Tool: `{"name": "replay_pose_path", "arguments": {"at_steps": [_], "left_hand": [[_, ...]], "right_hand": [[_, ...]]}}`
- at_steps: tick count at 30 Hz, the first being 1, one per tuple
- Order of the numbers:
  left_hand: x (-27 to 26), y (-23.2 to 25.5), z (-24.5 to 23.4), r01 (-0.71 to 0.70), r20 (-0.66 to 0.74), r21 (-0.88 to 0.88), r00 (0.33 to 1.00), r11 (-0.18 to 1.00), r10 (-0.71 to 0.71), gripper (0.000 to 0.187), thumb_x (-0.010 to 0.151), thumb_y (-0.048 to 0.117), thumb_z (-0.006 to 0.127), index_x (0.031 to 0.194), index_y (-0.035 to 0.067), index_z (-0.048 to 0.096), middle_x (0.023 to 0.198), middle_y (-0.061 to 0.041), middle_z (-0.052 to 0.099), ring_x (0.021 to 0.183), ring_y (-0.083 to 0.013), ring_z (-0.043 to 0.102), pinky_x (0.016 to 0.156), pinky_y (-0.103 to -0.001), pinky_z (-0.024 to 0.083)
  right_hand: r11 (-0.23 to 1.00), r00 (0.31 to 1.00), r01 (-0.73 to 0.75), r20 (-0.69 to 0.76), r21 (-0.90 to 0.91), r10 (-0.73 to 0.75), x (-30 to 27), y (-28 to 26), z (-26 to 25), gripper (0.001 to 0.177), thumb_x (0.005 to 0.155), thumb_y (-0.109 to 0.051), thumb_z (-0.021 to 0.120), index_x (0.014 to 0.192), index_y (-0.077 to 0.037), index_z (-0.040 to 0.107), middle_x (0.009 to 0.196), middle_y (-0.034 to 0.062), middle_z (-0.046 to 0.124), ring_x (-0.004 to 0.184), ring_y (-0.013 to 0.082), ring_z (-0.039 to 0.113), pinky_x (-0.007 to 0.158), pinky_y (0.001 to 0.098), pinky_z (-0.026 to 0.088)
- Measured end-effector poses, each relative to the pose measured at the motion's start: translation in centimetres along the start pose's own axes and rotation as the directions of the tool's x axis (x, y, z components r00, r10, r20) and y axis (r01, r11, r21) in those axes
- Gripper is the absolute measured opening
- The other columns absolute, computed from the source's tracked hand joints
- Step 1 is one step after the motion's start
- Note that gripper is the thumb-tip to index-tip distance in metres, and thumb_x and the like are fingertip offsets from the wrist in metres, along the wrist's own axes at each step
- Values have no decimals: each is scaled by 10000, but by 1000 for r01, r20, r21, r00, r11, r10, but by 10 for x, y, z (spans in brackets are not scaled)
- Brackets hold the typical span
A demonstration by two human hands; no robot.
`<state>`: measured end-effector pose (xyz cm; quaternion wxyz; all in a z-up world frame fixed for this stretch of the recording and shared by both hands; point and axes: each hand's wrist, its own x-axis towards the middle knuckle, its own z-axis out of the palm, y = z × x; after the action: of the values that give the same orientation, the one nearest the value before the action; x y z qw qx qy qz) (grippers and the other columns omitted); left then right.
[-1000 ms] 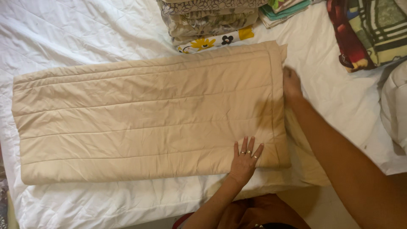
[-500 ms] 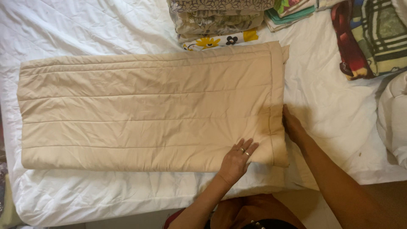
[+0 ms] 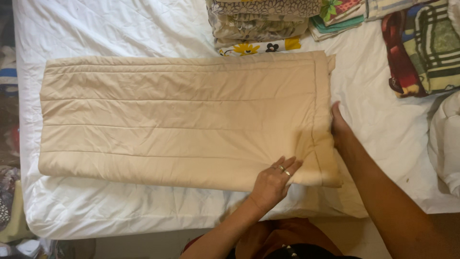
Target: The person folds a beige quilted bedsheet on a bed, smoothing and aligning edges before folding it into a compact rectangle. They then place the folded sheet on a stack of other folded linens and smooth the bedsheet surface.
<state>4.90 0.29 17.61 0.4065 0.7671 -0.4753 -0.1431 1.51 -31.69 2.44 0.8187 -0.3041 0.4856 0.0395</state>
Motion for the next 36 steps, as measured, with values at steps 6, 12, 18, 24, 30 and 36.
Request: {"name": "replay_pose_path", "arguments": {"at_steps": [6,12,18,24,30,36], "left_hand": [[18,28,9,-145,-68,82,986,986,151,547,834,-32,645,1367,86,609,1360,-147,671,1136,-312,711,1142,-429,566],[21,58,48,-215,-17,72,976,974,217,465,878,36,649,1339,73,597,1284,-159,681,1007,-344,699,957,-396,587],[37,-2,126,-154,303,0,942,988,147,802,690,465,761,1344,43,569,1444,-225,528,1331,-430,483,1078,-525,393],[-45,-145,94,105,207,323,962,941,-179,688,958,493,644,1520,126,490,1627,-155,361,1518,-417,299,1186,-672,222],[-94,-248,-26,424,-209,506,905,751,-370,702,955,513,603,1541,168,428,1650,-180,302,1526,-415,231,1173,-670,168],[-83,-286,-58,341,-260,502,936,795,-238,672,983,501,564,1567,196,432,1654,-168,300,1538,-399,221,1222,-650,168]], "right_hand": [[887,986,147,-1,-439,-164,-41,-54,25,514,943,-335,711,1279,51,663,1100,170,733,887,269,709,734,399,583],[769,903,426,183,-477,-388,-60,-83,-38,415,1022,-219,654,1367,8,623,1192,92,714,1010,174,701,853,297,573],[774,938,230,-77,-590,-338,-1,-65,-104,445,994,-151,618,1420,-23,590,1168,110,696,933,202,647,801,366,528],[444,490,266,-277,-855,-827,8,-14,-85,483,1072,-162,547,1514,17,474,1380,249,568,1182,297,572,1007,415,466],[-408,166,223,447,-885,-879,-49,22,42,531,1127,-143,616,1558,78,400,1591,301,386,1481,453,347,1278,585,266],[-616,321,456,764,-643,-560,-49,141,233,550,985,-224,668,1476,-53,490,1569,234,423,1504,442,337,1230,593,296]]}}
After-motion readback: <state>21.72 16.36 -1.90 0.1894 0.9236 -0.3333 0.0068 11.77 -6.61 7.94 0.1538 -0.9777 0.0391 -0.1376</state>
